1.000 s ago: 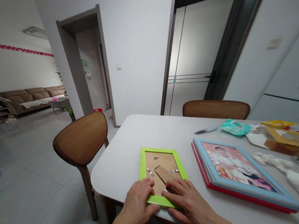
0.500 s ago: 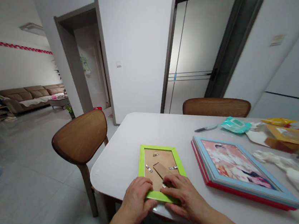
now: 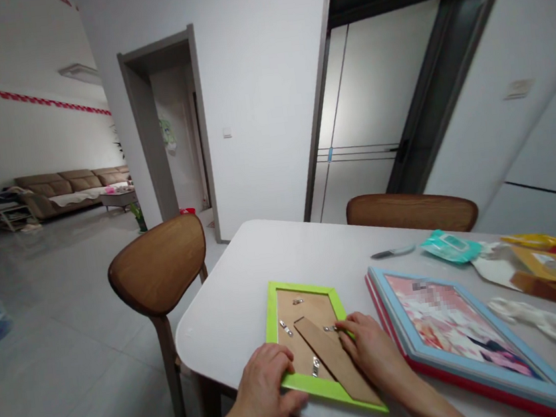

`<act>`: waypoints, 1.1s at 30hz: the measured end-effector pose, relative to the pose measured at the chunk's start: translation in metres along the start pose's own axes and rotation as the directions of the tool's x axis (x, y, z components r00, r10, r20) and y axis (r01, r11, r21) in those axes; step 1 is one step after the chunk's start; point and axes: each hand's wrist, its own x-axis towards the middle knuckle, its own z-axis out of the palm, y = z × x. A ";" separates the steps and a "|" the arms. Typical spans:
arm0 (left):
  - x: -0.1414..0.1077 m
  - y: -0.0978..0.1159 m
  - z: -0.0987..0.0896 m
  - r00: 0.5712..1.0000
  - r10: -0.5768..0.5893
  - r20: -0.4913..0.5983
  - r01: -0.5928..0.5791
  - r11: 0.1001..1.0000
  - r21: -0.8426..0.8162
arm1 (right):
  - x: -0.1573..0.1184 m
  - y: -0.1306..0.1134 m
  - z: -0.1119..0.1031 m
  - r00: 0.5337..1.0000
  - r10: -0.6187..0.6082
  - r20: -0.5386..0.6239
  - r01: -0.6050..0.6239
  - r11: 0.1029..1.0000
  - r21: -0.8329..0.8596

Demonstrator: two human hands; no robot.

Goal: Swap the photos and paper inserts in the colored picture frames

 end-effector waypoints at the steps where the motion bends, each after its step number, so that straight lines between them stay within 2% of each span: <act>1: 0.000 -0.002 0.002 1.000 0.001 -0.006 -0.001 1.000 0.007 | 0.005 0.002 0.001 1.000 -0.002 0.021 0.003 1.000 -0.028; 4: 0.001 -0.011 0.011 1.000 0.022 -0.009 -0.022 0.998 0.056 | 0.015 0.004 0.006 0.998 -0.024 0.062 0.027 0.998 -0.051; 9: 0.006 -0.032 0.031 0.999 0.046 -0.012 -0.044 0.987 0.155 | 0.016 0.016 0.015 0.989 -0.115 0.094 0.113 0.993 0.035; 12: 0.007 -0.036 0.035 0.998 0.071 0.001 -0.070 0.984 0.161 | 0.016 0.020 0.016 0.987 -0.118 0.111 0.113 0.992 0.050; 14: 0.004 -0.030 0.032 0.998 0.056 -0.001 -0.055 0.986 0.158 | 0.014 0.011 0.014 0.992 -0.108 0.071 0.105 0.993 0.048; 17: -0.002 -0.017 0.023 0.999 0.016 -0.032 -0.012 0.992 0.126 | 0.012 -0.019 0.011 0.990 -0.139 -0.006 0.139 0.987 0.086; 20: -0.006 -0.009 0.015 0.999 -0.014 -0.040 0.018 0.997 0.079 | 0.017 -0.053 0.015 0.971 -0.229 0.061 0.221 0.968 0.115; 22: -0.006 -0.007 0.011 0.999 -0.030 -0.026 0.031 0.998 0.062 | 0.023 -0.067 0.020 0.972 -0.226 0.069 0.222 0.973 0.066; 27: -0.004 -0.005 0.008 1.000 -0.029 -0.004 0.029 0.998 0.047 | 0.028 -0.074 0.030 0.971 -0.231 0.063 0.231 0.973 0.002; 31: -0.003 -0.006 0.009 0.999 -0.035 0.004 0.035 0.999 0.035 | 0.027 -0.073 0.031 0.950 -0.298 0.095 0.297 0.954 0.032; 33: -0.003 -0.007 0.009 0.999 -0.039 0.001 0.039 0.999 0.028 | 0.031 -0.069 0.031 0.953 -0.283 0.105 0.276 0.958 0.078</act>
